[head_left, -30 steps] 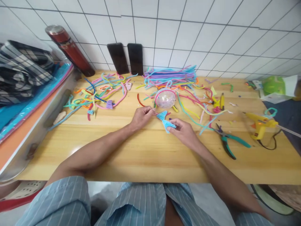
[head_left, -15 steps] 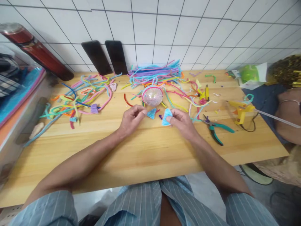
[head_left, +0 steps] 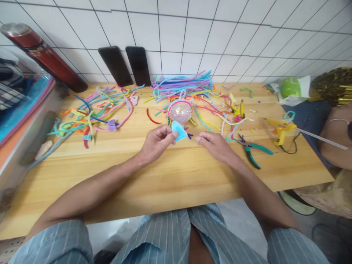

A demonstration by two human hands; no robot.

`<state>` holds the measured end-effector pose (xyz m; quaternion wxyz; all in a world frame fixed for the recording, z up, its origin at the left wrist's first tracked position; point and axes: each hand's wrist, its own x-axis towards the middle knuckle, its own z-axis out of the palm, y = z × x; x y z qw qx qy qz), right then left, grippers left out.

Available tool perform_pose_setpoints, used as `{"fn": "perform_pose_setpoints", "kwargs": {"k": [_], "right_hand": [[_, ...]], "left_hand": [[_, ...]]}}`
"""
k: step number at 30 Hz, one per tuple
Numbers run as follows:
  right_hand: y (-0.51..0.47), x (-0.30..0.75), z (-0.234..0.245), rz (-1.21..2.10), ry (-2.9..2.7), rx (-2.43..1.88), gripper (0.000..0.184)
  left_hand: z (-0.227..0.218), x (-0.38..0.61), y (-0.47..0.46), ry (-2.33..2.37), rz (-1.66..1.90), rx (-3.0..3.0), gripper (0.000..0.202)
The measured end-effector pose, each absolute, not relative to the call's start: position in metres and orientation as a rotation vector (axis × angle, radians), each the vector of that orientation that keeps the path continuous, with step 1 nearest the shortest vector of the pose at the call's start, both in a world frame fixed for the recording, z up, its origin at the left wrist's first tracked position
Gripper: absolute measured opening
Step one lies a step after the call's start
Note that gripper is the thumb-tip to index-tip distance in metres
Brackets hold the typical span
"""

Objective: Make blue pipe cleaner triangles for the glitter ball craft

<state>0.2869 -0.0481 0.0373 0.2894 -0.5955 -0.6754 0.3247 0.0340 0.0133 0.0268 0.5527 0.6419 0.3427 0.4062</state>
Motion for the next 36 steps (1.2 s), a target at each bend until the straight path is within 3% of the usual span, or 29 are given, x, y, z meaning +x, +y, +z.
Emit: {"fn": "perform_pose_setpoints", "kwargs": {"k": [7, 10, 14, 17, 21, 27, 36], "right_hand": [[-0.059, 0.318, 0.035, 0.716, -1.944, -1.81, 0.032], [-0.08, 0.334, 0.037, 0.328, -1.97, -1.99, 0.018], [-0.108, 0.339, 0.059, -0.06, -1.772, -2.013, 0.033], [-0.117, 0.32, 0.076, 0.089, -1.687, -1.864, 0.03], [-0.108, 0.286, 0.073, 0.602, -1.75, -1.696, 0.028], [-0.088, 0.267, 0.044, 0.98, -1.697, -1.611, 0.028], [-0.086, 0.269, 0.028, 1.026, -1.628, -1.632, 0.027]], "left_hand": [[0.071, 0.012, 0.046, 0.817, 1.546, 1.213, 0.052], [0.088, 0.004, 0.048, 0.759, 1.603, 1.222, 0.049], [0.091, 0.008, 0.031, 0.738, 1.377, 1.404, 0.038], [0.078, 0.021, 0.01, 0.672, 0.894, 1.598, 0.035], [0.051, 0.038, -0.011, 0.622, 0.517, 1.722, 0.029], [0.022, 0.043, -0.009, 0.653, 0.424, 1.801, 0.032], [0.012, 0.045, -0.006, 0.633, 0.304, 1.876, 0.03]]}}
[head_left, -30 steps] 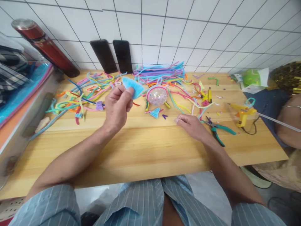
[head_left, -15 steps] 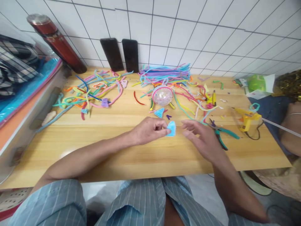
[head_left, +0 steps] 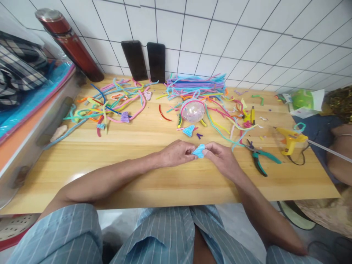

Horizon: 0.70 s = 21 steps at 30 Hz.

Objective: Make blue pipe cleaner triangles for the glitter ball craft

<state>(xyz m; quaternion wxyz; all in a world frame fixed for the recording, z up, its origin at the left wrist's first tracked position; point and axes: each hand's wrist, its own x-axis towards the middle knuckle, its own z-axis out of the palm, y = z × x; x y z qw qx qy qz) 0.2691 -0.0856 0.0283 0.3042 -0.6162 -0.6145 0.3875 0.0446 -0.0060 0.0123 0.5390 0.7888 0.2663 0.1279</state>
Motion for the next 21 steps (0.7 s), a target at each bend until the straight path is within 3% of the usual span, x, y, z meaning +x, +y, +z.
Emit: {"fn": "perform_pose_setpoints", "kwargs": {"k": [8, 13, 21], "right_hand": [[-0.08, 0.272, 0.012, 1.016, -1.795, -1.646, 0.023], [-0.088, 0.295, 0.016, 0.71, -1.774, -1.827, 0.017], [-0.155, 0.37, 0.024, 0.24, -1.351, -2.173, 0.027]], "left_hand": [[0.009, 0.042, -0.003, 0.659, 0.199, 1.992, 0.034], [0.012, 0.037, 0.002, 0.912, 0.207, 2.217, 0.038], [-0.006, 0.037, -0.006, 0.907, 0.32, 2.572, 0.029]]}}
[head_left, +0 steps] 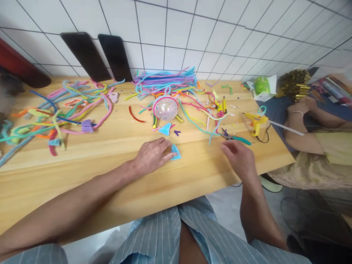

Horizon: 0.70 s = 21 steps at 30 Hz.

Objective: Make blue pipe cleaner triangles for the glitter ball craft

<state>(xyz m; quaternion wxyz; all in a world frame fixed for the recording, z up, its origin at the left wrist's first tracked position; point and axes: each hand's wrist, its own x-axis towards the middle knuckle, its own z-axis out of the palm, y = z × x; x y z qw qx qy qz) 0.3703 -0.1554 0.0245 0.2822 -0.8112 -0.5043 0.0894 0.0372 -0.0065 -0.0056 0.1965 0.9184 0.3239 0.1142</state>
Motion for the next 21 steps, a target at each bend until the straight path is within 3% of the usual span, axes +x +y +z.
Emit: {"fn": "perform_pose_setpoints", "kwargs": {"k": [4, 8, 13, 17, 21], "right_hand": [[-0.174, 0.429, 0.01, -0.143, -1.325, -2.24, 0.049], [-0.17, 0.468, -0.012, -0.154, -1.475, -2.259, 0.064], [-0.164, 0.467, -0.014, -0.06, -1.46, -2.236, 0.056], [-0.171, 0.471, -0.002, -0.076, -0.97, -2.062, 0.032], [-0.165, 0.508, 0.002, -0.144, -0.678, -2.029, 0.02]], "left_hand": [[-0.013, 0.035, -0.003, 0.828, 0.556, 2.537, 0.026], [-0.018, 0.035, 0.005, 0.803, 0.78, 2.416, 0.025], [-0.016, 0.035, 0.009, 0.783, 0.91, 2.309, 0.022], [-0.012, 0.032, 0.009, 0.763, 1.019, 2.302, 0.025], [-0.01, 0.031, 0.013, 0.837, 1.053, 2.242, 0.033]]}}
